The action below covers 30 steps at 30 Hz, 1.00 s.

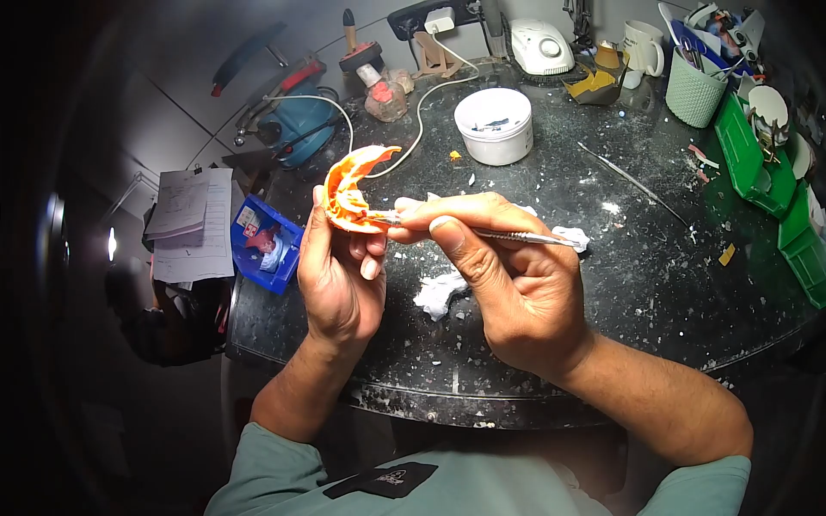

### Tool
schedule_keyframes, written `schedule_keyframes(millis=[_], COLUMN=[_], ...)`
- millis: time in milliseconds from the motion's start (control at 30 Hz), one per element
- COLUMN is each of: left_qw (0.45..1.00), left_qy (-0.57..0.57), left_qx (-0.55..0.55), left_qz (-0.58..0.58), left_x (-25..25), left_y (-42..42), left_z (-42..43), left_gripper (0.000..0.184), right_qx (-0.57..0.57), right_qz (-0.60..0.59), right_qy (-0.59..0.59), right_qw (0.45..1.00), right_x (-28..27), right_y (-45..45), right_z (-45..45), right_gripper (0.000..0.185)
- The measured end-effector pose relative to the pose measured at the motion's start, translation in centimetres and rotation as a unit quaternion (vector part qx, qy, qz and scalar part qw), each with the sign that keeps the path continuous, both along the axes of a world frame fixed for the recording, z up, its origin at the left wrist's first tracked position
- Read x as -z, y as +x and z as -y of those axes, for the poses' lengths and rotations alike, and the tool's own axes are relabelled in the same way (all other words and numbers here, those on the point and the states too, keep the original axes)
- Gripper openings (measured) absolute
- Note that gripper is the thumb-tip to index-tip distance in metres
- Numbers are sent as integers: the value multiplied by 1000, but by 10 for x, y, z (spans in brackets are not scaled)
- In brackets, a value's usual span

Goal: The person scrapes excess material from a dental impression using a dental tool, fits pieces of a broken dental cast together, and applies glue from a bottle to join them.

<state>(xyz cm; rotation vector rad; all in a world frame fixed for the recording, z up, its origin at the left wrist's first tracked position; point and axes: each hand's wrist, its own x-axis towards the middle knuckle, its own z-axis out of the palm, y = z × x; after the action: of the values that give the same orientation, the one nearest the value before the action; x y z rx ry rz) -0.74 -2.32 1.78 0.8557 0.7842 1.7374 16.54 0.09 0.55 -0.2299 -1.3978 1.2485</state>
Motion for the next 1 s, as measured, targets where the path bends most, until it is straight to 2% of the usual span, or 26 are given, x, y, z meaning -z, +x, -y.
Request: schedule_keyframes(millis=[67, 367, 533, 567, 667, 767, 933, 1000], left_qw=[1000, 1000, 998, 998, 992, 985, 974, 955], left_qy=[1, 9, 40, 50, 73, 66, 19, 4], left_qx=[-1, 14, 43, 36, 21, 32, 85, 87], left_qz=[1, 24, 20, -11, -98, -156, -211, -283], left_x=[0, 4, 10, 9, 6, 5, 5, 5], left_y=[1, 0, -4, -4, -3, -7, -13, -15], left_z=[0, -2, -6, -8, -10, -9, -8, -8], left_gripper=[39, 39, 38, 37, 37, 37, 48, 48], right_qx=[9, -37, -31, -27, 75, 164, 187, 173], right_qz=[15, -55, -16, -1, 165, 155, 233, 235], right_qy=[9, -53, -49, -44, 202, 289, 391, 371], right_qw=[1000, 996, 998, 999, 963, 930, 871, 882], right_x=[-1, 0, -1, -2, -12, -12, -16, -18], right_y=[0, -2, 2, 4, 22, 21, 26, 25], right_z=[0, -1, -8, -9, -22, -28, -31, -28], right_gripper=[25, 22, 23, 24, 20, 13, 14, 9])
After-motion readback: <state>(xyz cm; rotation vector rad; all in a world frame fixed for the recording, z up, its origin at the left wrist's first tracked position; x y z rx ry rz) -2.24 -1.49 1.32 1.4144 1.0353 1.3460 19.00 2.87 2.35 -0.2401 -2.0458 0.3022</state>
